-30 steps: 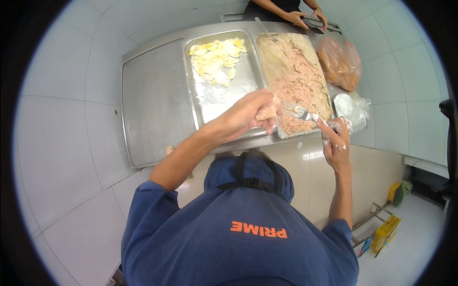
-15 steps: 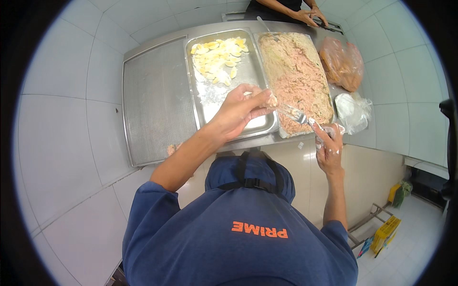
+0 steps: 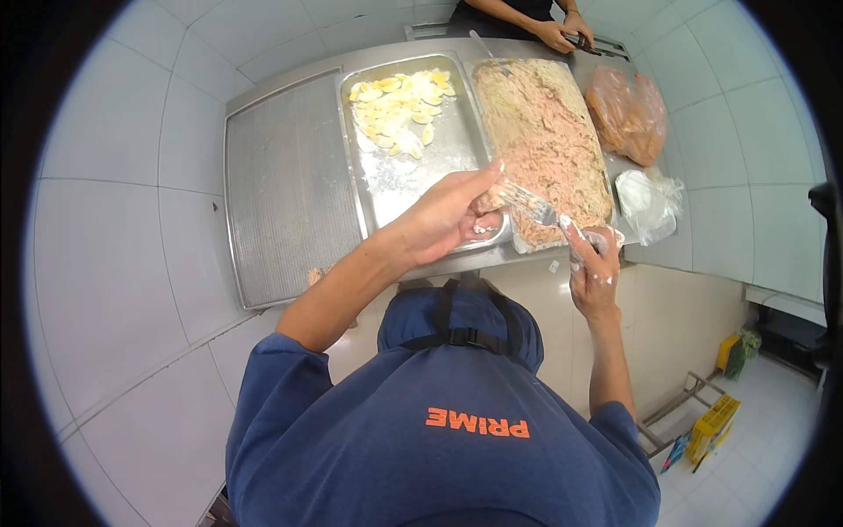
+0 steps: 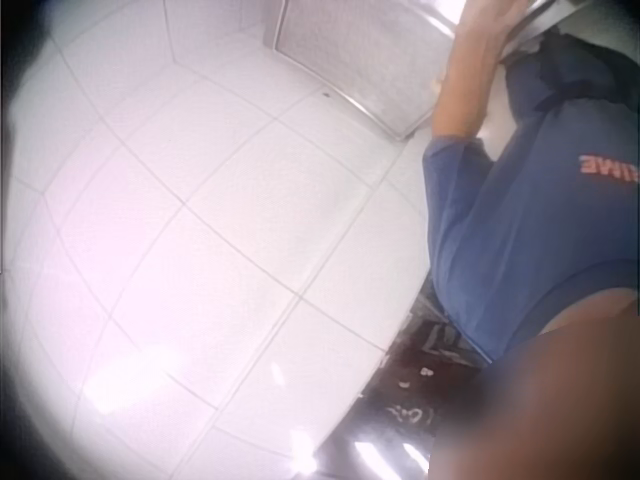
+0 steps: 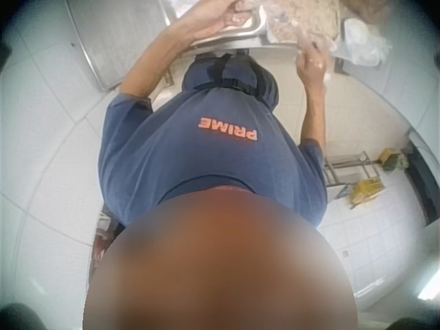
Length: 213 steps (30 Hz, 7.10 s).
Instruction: The person washes hands, walks to a stainless steel prep table, and assembles small food balls by scooping ground meat with a fork and wrapping it around sliced egg pieces. The person places the finished balls on a tray and repeats the process.
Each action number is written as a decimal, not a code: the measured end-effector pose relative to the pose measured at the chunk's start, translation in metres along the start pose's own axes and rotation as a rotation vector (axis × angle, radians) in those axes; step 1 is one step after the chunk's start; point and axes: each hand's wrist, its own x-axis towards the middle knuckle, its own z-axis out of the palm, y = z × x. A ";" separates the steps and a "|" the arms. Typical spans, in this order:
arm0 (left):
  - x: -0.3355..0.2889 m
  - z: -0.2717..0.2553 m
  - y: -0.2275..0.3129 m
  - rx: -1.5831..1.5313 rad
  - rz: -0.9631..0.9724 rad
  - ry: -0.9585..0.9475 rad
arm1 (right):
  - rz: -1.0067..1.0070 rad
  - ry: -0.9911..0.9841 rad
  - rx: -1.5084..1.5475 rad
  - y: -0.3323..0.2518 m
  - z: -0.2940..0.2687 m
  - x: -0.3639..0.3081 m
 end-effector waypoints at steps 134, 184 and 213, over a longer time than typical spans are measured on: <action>0.011 -0.080 -0.042 -0.075 0.382 0.310 | 0.550 -0.509 0.081 0.070 -0.004 -0.037; 0.020 0.015 -0.003 -0.133 0.333 0.087 | 0.031 0.099 -0.094 -0.001 -0.003 -0.015; 0.013 -0.011 0.000 0.373 0.143 0.007 | 0.028 -0.125 -0.105 0.033 -0.041 0.008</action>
